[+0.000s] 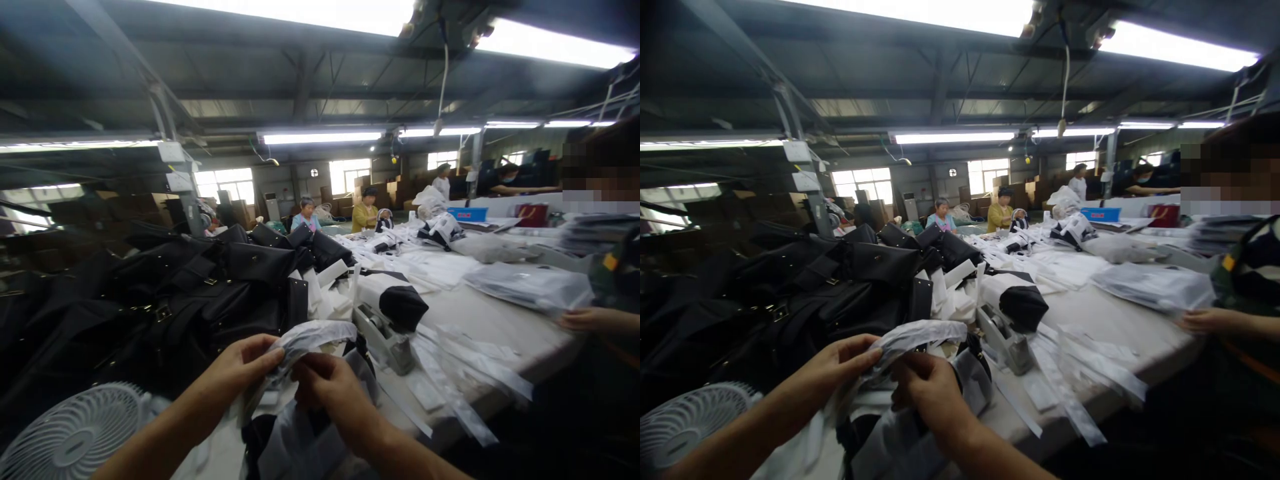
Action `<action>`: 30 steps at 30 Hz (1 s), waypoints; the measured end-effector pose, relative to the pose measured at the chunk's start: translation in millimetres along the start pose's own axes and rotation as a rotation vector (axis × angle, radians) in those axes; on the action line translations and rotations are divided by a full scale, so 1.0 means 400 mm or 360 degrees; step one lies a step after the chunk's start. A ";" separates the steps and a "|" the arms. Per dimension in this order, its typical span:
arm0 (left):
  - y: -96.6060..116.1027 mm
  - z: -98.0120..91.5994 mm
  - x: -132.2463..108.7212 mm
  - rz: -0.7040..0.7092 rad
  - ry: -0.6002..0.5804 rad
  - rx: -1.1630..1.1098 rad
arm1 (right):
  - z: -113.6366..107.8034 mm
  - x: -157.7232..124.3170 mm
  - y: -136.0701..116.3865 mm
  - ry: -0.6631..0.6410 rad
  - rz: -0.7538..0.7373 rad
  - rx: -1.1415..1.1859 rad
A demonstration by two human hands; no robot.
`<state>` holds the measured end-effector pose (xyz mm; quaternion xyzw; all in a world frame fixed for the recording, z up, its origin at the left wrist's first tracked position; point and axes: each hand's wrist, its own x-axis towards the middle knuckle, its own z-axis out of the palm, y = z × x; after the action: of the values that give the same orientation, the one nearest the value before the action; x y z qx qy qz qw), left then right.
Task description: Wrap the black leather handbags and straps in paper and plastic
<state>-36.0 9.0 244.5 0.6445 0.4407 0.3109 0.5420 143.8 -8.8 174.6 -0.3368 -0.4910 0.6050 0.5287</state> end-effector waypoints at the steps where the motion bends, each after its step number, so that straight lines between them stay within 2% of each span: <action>1: 0.000 -0.002 -0.001 0.0007 0.0007 0.0004 | 0.006 -0.002 -0.001 -0.0002 0.0018 0.0024; 6: -0.012 -0.022 0.006 0.0007 0.0043 -0.0018 | 0.003 -0.032 0.005 -0.0097 0.0007 -0.0074; 11: -0.011 -0.020 0.009 -0.0043 0.0000 -0.0063 | -0.025 -0.051 0.024 -0.0025 -0.0045 -0.0232; 15: 0.001 -0.004 0.003 -0.0073 -0.0007 -0.0011 | -0.026 -0.029 0.025 0.0023 -0.0136 -0.0277; 18: 0.007 0.002 0.001 -0.0051 -0.0026 0.0047 | -0.010 -0.002 0.017 0.0058 -0.0170 -0.0136; 21: 0.008 0.004 0.003 -0.0052 -0.0011 0.0093 | 0.010 0.010 0.009 0.0067 -0.0076 0.0071; 25: -0.001 0.000 0.008 -0.0063 0.0075 0.0080 | 0.028 -0.002 -0.005 -0.0011 0.0035 0.0362; 30: -0.019 -0.003 0.009 -0.0063 0.0157 -0.0042 | 0.035 -0.028 -0.033 -0.0100 0.0045 0.0483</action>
<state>-37.2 13.0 237.1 0.6123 0.4753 0.3374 0.5342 137.1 -23.5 189.9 -0.2407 -0.4056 0.6898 0.5493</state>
